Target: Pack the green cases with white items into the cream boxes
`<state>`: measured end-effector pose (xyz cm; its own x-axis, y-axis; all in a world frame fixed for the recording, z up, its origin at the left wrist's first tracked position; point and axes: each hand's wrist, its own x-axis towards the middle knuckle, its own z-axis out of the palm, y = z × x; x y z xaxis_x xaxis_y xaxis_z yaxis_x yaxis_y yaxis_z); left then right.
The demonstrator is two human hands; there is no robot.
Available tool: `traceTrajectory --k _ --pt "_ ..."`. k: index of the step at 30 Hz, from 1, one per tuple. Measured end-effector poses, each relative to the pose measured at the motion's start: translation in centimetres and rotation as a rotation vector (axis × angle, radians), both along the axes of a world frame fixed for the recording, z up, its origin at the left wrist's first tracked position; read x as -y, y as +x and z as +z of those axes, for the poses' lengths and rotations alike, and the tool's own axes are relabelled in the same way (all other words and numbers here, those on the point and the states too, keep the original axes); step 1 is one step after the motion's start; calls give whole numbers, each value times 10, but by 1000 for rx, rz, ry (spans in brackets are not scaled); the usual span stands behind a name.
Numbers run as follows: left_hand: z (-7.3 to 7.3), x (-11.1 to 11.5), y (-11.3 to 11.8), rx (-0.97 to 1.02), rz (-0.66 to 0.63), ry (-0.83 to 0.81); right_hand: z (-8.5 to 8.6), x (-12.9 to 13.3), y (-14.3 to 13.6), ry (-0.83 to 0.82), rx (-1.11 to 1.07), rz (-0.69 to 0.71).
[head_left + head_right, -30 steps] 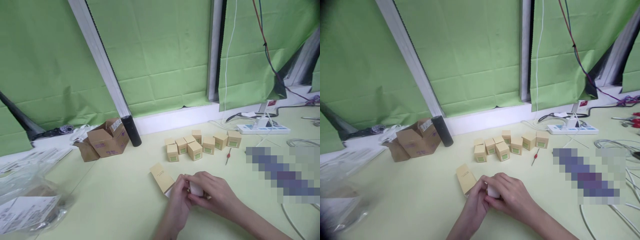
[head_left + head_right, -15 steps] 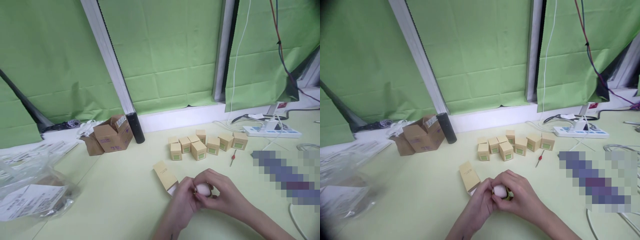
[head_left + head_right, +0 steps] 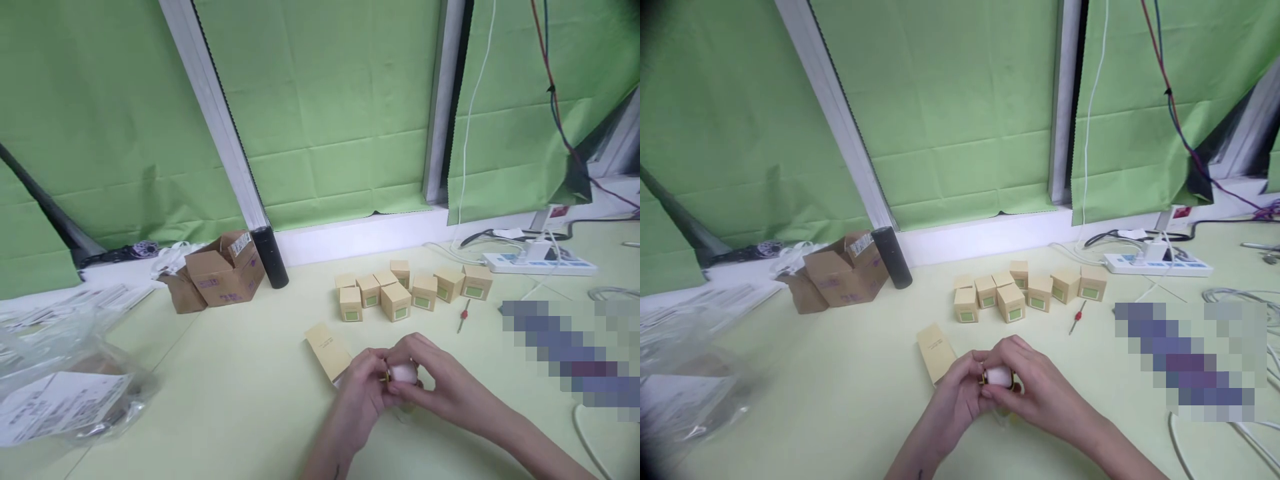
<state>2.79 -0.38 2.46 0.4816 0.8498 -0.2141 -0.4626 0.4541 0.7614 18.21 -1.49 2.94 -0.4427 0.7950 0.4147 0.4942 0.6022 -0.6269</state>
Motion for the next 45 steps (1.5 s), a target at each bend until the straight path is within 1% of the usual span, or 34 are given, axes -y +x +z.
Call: traceTrajectory --k 2,7,11,14,16,18,20,22,24,26,28,29,30,31,32,34,37,39,40,41,43,45 --pt "0 -2 -1 10 0 12 1 -1 2 -24 -23 -11" --pt "-4 -4 0 -38 22 19 -2 -2 2 -48 -68 -13" --pt "-3 -4 -1 -34 17 26 -4 -1 -1 -57 -109 -22" --pt "-1 -4 -2 7 -18 38 -3 1 -4 -22 -151 -6" --pt "0 -5 -4 40 -52 59 -1 3 -5 -22 -156 -28" --pt "1 -7 -6 88 -80 73 1 4 -4 -40 -142 -48" --pt "2 -9 -9 125 -102 77 2 4 -1 -62 -129 -39" --pt "4 -9 -12 104 -141 106 2 3 5 -102 -144 -29" --pt "7 -9 -16 -41 -165 224 2 1 10 -183 -216 -68" --pt "9 -6 -18 -349 -147 430 2 -1 14 -306 -362 -136" --pt "10 -4 -17 -748 -142 630 2 -5 17 -447 -538 -195" --pt "10 -2 -16 -929 -164 708 2 -6 18 -506 -604 -224" --pt "9 -1 -15 -1071 -204 771 1 -8 19 -551 -643 -254" --pt "9 0 -13 -1165 -244 823 -1 -9 20 -582 -656 -280" --pt "9 0 -13 -1217 -260 874 -2 -11 20 -605 -657 -291" --pt "12 -2 -17 -1234 -208 973 -5 -12 22 -644 -690 -254" --pt "18 -14 -36 -1226 23 1065 -4 -12 26 -709 -771 -119" --pt "20 -26 -52 -1290 151 1066 0 -11 28 -727 -677 -43" --pt "18 -33 -60 -1341 198 1041 2 -10 28 -712 -585 -7" --pt "15 -39 -68 -1397 257 981 3 -9 28 -678 -479 26" --pt "6 -48 -79 -1486 397 788 3 -8 27 -579 -295 73" --pt "-6 -53 -85 -1499 497 606 1 -8 24 -493 -172 96"
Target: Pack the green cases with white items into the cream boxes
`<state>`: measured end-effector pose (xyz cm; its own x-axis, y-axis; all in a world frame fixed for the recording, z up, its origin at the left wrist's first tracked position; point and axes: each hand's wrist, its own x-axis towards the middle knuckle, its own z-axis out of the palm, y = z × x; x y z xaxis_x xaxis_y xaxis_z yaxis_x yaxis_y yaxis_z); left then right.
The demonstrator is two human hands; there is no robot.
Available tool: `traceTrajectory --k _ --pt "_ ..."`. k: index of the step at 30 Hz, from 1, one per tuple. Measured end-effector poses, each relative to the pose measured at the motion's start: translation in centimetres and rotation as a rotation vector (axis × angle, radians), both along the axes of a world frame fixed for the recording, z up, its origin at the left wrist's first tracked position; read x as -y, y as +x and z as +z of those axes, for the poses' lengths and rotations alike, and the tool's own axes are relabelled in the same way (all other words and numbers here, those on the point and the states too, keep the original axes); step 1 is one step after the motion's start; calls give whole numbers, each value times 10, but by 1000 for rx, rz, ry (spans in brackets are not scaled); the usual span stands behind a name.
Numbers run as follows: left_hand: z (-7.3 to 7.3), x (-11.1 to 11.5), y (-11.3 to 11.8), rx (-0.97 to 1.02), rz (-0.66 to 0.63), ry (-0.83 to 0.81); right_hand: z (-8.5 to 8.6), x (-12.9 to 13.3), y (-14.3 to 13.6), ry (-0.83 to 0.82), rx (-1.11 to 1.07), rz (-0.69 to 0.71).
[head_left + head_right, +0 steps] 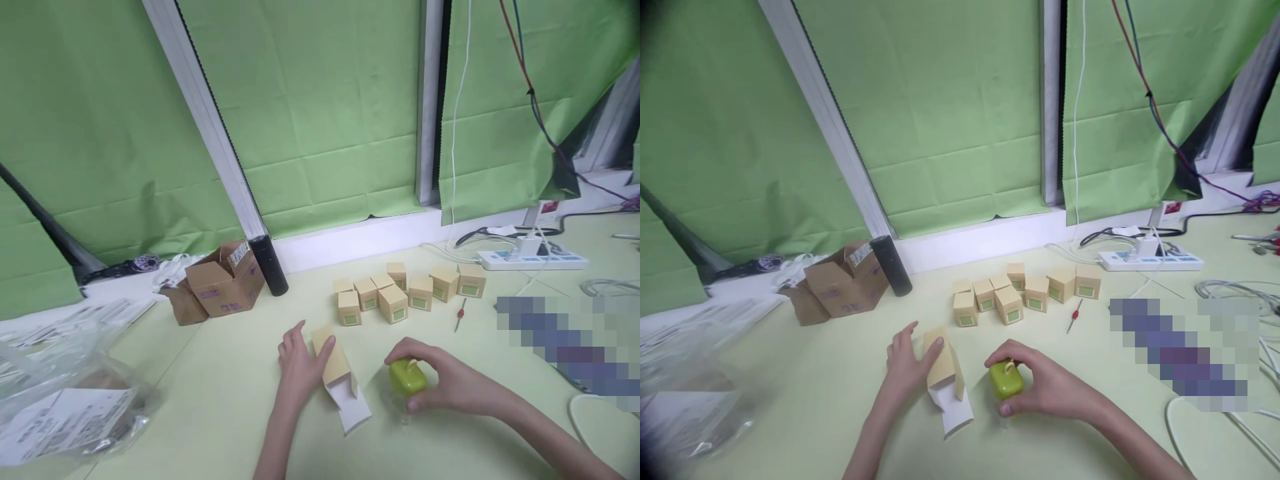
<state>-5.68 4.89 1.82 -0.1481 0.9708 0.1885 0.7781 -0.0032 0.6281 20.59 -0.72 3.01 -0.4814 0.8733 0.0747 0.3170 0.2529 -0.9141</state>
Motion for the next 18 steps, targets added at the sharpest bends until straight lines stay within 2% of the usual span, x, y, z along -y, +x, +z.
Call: traceTrajectory --k 2,5,8,13,18 --pt "-10 -1 -2 120 26 -79 -4 0 -3 54 67 36" --pt "-18 1 0 368 -89 -229 -10 -1 -5 127 140 80" --pt "-18 2 3 506 -160 -285 -10 -1 -6 168 195 98" --pt "-16 2 5 515 -133 -259 -6 0 -5 199 260 114" --pt "-15 7 7 416 -120 -161 -5 0 -3 164 263 161"
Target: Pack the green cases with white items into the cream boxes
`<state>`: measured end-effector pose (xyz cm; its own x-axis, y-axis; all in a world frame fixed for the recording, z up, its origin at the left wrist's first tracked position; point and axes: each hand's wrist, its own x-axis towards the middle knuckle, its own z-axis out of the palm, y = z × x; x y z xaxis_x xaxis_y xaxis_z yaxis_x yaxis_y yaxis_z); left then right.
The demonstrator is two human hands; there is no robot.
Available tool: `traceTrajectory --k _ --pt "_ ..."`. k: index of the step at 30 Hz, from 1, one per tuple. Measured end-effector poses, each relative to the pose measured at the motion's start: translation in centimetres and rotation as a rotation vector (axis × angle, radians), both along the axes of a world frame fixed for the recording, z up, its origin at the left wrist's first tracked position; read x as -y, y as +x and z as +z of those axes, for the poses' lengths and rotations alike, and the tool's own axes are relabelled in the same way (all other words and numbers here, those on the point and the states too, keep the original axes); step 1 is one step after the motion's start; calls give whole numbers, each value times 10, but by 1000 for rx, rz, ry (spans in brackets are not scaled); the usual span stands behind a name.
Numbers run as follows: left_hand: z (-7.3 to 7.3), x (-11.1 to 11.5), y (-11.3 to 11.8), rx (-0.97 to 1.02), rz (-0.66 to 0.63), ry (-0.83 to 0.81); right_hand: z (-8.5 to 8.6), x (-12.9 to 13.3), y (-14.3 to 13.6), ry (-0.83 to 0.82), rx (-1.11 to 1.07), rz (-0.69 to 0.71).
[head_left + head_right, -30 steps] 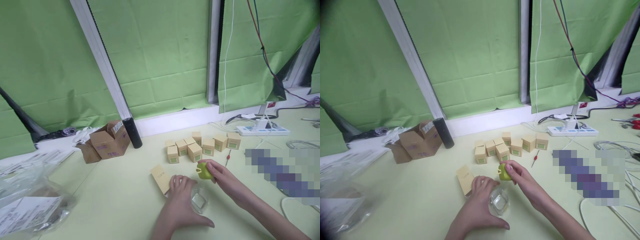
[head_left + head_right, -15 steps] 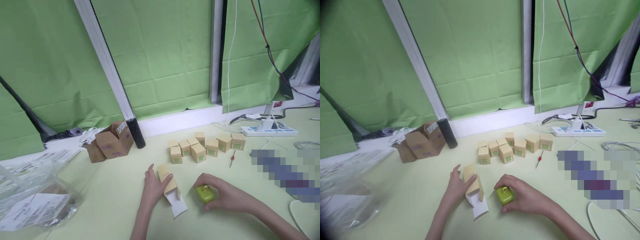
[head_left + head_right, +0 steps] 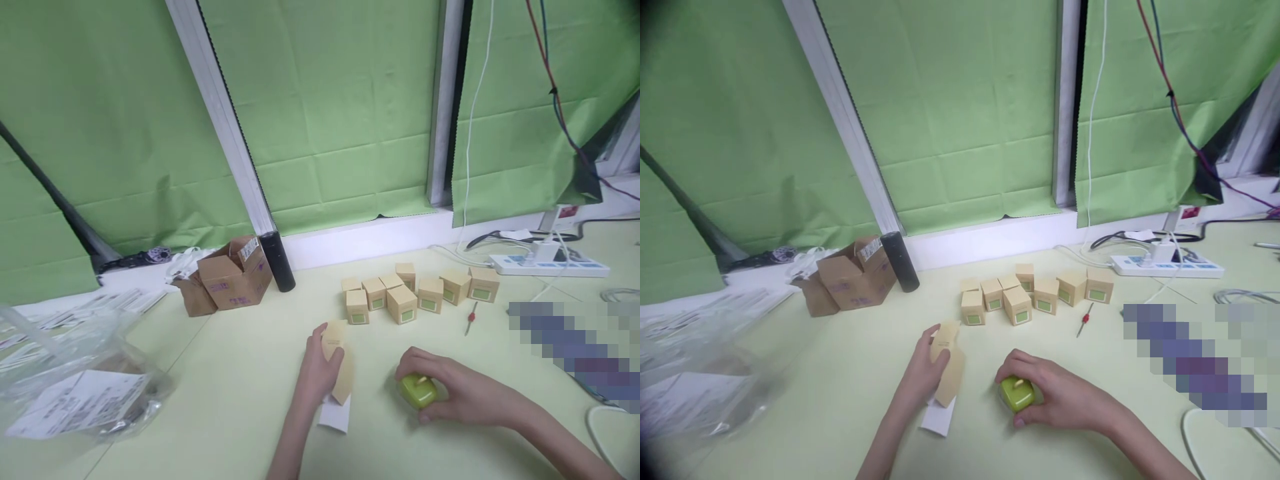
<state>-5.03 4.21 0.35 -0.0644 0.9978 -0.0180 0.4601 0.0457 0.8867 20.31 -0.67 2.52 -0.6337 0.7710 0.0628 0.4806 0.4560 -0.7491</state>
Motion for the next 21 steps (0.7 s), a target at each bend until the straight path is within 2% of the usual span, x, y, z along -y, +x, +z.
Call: traceTrajectory --k 3,8,11,17,19,21 --pt "0 3 1 -22 13 39 -1 -2 2 18 23 1" --pt "7 0 4 419 36 -95 -6 -5 5 6 27 33" --pt "13 1 8 589 -31 -151 -8 -5 6 3 42 13" --pt "19 7 23 1197 -133 -513 -14 1 3 107 224 -50" --pt "19 9 27 1282 -141 -539 -18 3 1 122 224 -31" --pt "18 11 30 1301 -149 -494 -21 5 -1 133 200 -27"
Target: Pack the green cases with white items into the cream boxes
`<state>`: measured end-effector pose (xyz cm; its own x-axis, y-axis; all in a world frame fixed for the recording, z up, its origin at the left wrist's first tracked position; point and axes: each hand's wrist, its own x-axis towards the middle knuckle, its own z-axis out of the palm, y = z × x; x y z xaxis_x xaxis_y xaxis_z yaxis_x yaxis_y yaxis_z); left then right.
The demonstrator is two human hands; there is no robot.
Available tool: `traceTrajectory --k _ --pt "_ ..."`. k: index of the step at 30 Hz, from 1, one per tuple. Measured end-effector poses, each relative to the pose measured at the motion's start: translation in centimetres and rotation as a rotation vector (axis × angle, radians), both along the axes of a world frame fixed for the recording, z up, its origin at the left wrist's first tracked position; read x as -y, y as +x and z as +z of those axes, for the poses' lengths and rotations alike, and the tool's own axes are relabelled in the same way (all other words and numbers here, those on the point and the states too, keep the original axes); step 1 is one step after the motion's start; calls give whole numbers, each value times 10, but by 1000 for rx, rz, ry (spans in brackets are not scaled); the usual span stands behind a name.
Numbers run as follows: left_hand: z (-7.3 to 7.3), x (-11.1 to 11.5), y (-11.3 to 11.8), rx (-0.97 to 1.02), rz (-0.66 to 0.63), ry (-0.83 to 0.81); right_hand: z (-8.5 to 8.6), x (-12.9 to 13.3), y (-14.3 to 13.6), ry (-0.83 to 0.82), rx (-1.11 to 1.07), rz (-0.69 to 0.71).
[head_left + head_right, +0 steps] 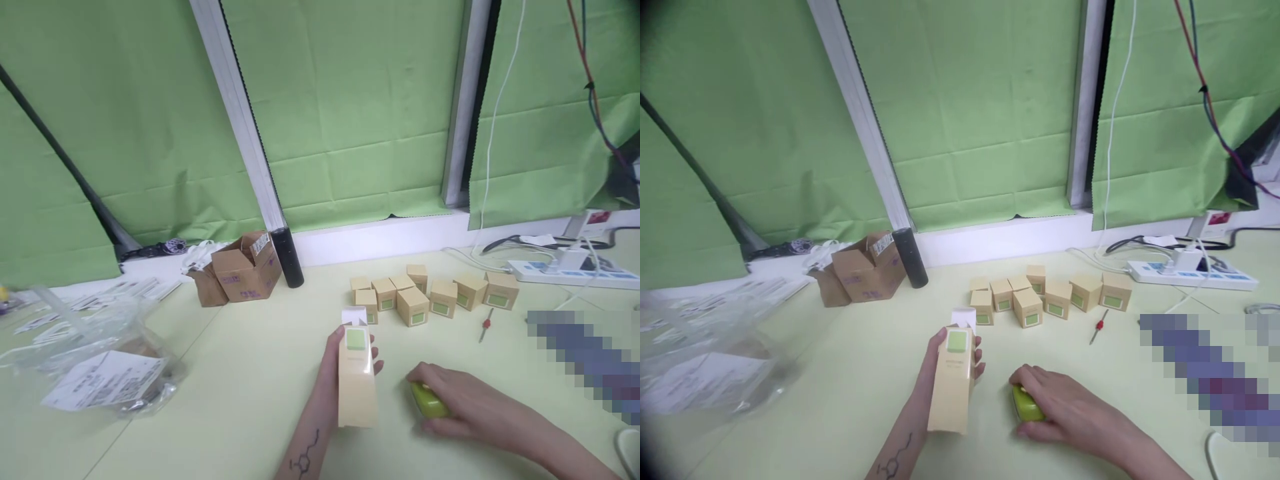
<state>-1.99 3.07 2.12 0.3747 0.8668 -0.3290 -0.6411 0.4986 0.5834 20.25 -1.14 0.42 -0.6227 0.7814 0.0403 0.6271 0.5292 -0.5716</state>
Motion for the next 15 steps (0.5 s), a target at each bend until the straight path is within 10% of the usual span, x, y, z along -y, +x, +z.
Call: traceTrajectory --k 9,15 --pt "2 21 9 -386 102 371 8 8 -8 -176 -203 -44" --pt "-4 21 12 -364 151 303 10 9 -12 -176 -203 -37"
